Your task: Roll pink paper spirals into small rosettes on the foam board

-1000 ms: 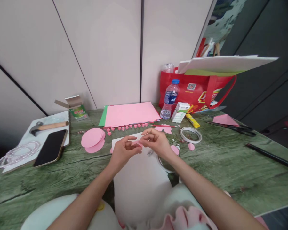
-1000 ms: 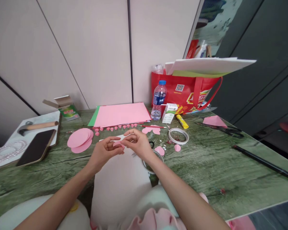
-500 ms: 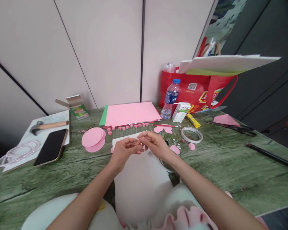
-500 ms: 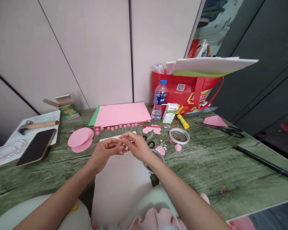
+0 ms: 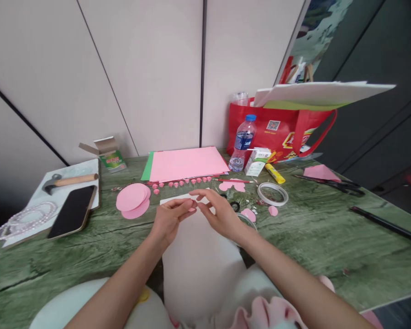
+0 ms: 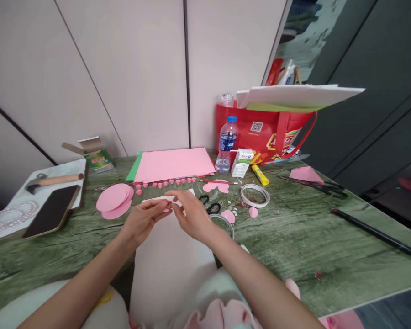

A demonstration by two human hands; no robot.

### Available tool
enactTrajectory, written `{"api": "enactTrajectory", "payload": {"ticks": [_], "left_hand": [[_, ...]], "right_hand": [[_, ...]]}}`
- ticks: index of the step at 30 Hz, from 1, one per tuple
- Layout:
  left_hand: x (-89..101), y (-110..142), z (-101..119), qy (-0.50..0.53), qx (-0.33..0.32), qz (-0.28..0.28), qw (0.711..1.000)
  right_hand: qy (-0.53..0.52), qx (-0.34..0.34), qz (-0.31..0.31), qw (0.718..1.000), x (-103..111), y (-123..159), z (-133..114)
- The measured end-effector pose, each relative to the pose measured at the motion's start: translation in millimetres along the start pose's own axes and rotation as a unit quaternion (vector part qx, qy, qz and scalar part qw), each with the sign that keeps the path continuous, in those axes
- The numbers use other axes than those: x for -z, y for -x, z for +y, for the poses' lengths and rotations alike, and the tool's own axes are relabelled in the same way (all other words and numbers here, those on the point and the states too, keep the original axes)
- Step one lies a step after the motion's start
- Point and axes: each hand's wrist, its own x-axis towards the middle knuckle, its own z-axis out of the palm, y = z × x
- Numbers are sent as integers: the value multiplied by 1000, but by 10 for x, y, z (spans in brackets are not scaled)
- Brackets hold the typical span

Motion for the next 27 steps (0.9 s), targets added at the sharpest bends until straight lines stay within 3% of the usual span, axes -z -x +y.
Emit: {"api": "enactTrajectory", "payload": {"ticks": [3, 6, 8, 16, 21, 27], "left_hand": [[5, -6, -5, 10, -25, 30, 999], [-4, -6, -6, 15, -41, 44, 998], [-21, 3, -6, 16, -47, 44, 998], [-92, 50, -10, -19, -71, 39, 997], [-89, 49, 2, -82, -93, 55, 991], [-98, 57, 15, -111, -109, 29, 987]], "right_hand": [[-33, -105, 32, 993, -39, 6, -1], [-148, -225, -28, 963, -86, 11, 10], [-221, -266, -56, 937, -119, 14, 11], [-326, -296, -31, 897, -163, 18, 1], [-317, -308, 10, 897, -126, -8, -28], [-306, -284, 54, 907, -100, -20, -35]]}}
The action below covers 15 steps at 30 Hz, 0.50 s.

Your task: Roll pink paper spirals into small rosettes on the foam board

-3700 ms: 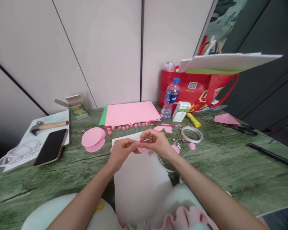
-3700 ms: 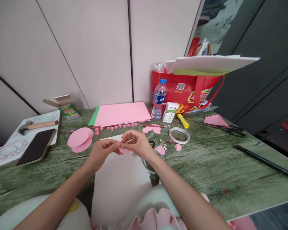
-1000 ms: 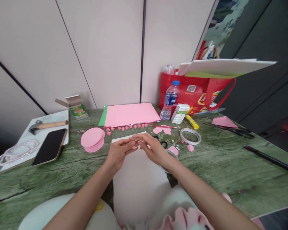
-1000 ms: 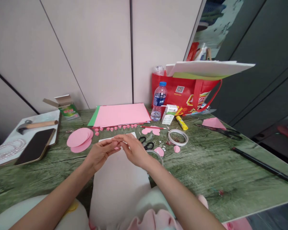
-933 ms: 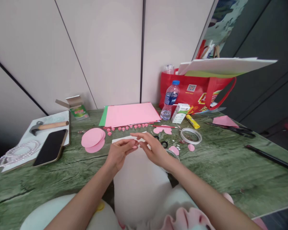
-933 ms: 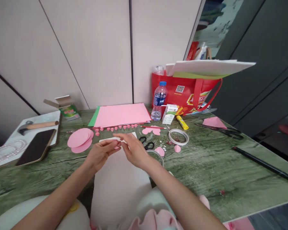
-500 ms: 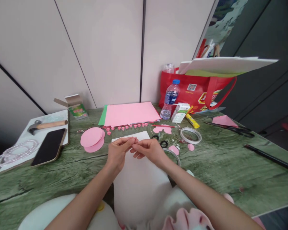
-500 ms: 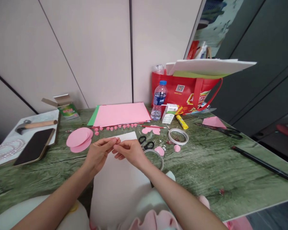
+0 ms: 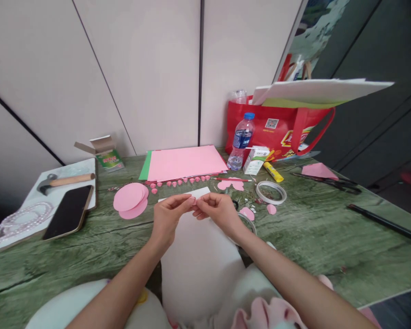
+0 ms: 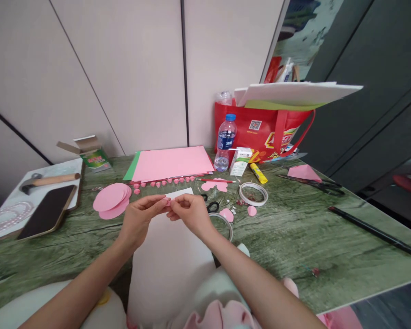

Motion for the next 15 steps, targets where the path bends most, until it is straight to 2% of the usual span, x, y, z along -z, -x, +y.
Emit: {"api": "enactTrajectory", "payload": {"ticks": [7, 15], "left_hand": [[8, -15, -14, -29, -25, -6, 999], [12, -6, -4, -43, -39, -10, 998]], "right_hand": [[22, 66, 17, 997, 14, -5, 47], [85, 105, 16, 991, 16, 18, 43]]}}
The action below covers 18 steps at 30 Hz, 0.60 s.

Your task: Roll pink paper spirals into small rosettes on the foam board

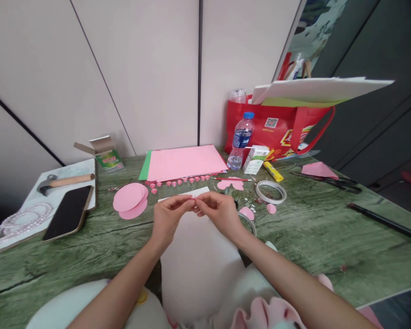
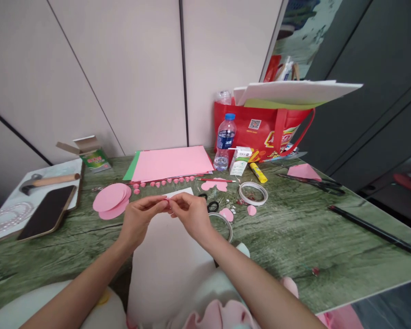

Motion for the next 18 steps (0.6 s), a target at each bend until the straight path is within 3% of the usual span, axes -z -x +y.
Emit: {"api": "enactTrajectory", "payload": {"ticks": [8, 18], "left_hand": [[-8, 1, 22, -29, -6, 16, 999], [7, 20, 39, -66, -41, -11, 997]], "right_hand": [[8, 17, -6, 1000, 18, -7, -6], [108, 93, -33, 989, 77, -21, -61]]}}
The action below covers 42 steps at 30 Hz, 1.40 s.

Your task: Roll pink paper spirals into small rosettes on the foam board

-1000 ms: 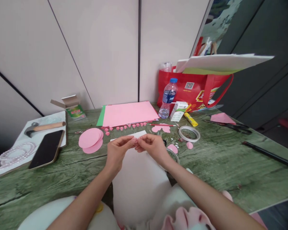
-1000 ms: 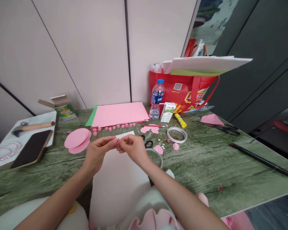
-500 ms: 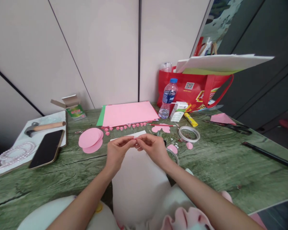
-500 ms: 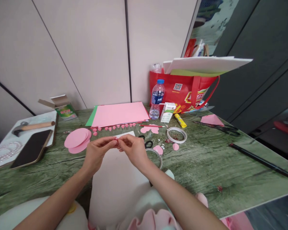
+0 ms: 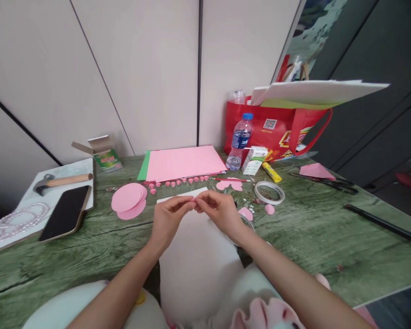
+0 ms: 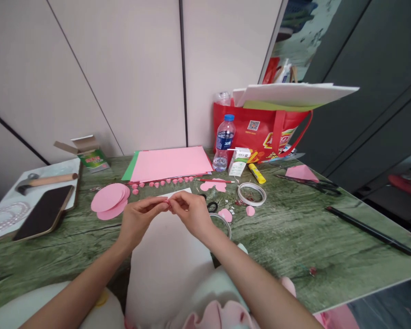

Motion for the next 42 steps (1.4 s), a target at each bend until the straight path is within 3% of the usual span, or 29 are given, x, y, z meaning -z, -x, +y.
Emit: {"api": "enactTrajectory", "payload": {"ticks": [6, 11, 16, 22, 28, 37, 42], "left_hand": [[11, -5, -9, -26, -26, -3, 999], [16, -12, -9, -19, -7, -7, 1000], [18, -21, -32, -37, 17, -5, 999], [40, -4, -30, -128, -74, -34, 988], [45, -1, -42, -205, -163, -59, 963], [49, -8, -78, -243, -197, -72, 947], [18, 3, -86, -237, -185, -32, 953]], "right_hand": [[-23, -22, -23, 999, 30, -13, -18], [-60, -53, -36, 996, 43, -23, -5], [-19, -26, -43, 999, 55, -15, 41], [102, 55, -43, 992, 81, -1, -2], [158, 69, -25, 985, 62, -6, 22], [117, 5, 2, 993, 14, 0, 71], [5, -93, 32, 995, -52, 1, 81]]}}
